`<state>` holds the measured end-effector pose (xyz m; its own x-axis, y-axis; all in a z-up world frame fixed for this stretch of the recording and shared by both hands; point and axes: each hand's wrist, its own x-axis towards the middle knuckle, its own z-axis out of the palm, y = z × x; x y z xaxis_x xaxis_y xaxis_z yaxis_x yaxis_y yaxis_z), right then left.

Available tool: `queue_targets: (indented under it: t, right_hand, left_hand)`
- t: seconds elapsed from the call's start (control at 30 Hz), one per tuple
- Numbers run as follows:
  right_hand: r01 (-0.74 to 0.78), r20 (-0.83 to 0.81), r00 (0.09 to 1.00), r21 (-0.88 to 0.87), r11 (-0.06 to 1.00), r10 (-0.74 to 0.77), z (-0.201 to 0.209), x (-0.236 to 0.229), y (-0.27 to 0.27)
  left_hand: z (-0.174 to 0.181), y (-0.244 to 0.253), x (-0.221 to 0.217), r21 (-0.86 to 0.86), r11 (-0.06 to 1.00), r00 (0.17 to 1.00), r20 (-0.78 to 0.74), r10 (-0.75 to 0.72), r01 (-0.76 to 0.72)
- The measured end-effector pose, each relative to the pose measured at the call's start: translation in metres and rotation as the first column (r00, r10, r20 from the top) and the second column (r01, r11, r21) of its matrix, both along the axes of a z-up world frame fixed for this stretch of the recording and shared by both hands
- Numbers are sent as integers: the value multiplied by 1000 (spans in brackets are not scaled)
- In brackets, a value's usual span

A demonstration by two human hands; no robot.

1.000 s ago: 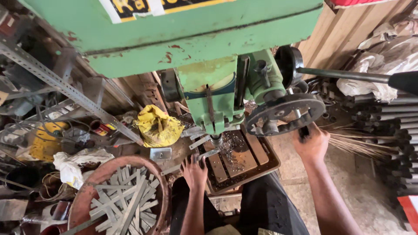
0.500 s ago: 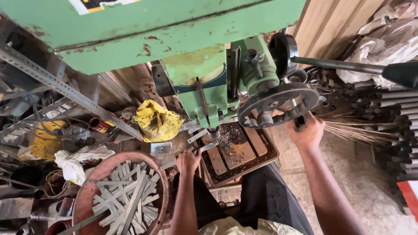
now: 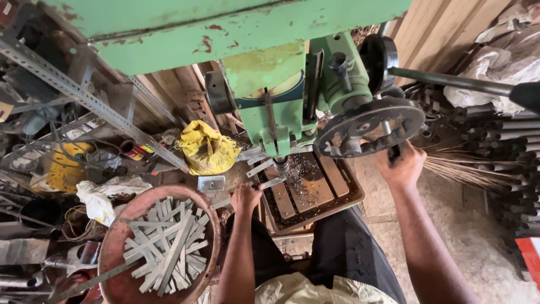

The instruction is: The person repeatedly picks up metal rods from a bucket, positions them under a drill press, and drills holes into them. The person operates the drill press lever with the right hand while holding the rod with the left hand, then places the finished rods into a tray.

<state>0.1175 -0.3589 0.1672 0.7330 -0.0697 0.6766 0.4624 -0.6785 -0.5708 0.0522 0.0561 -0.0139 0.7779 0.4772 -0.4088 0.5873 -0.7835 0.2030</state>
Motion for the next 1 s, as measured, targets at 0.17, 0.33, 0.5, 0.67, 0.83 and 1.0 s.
queue_targets:
  t: [0.17,0.33,0.5,0.67,0.83,1.0]
  right_hand:
    - [-38,20,999,7,999,38,8,-3,1]
    - [-8,38,999,-14,1000,8,0,3,0]
    - [5,7,1000,-23,1000,-5,-19,9,-8]
    - [-7,-20,1000,-1,1000,7,-24,18,-8]
    - [-40,30,999,6,999,40,-5,7,1]
    - [-71,74,994,-54,996,75,-7,19,12]
  left_hand:
    - [5,-2,-2,-7,1000,1000,6,15,-15]
    - [0,0,-1,8,1000,1000,9,13,-13]
    - [-17,9,8,-38,999,999,-34,-20,18]
    - [-25,10,8,-5,999,999,8,-45,45]
    - [-8,5,6,3,999,999,-8,-34,34]
    - [-16,9,15,7,999,998,-48,-35,35]
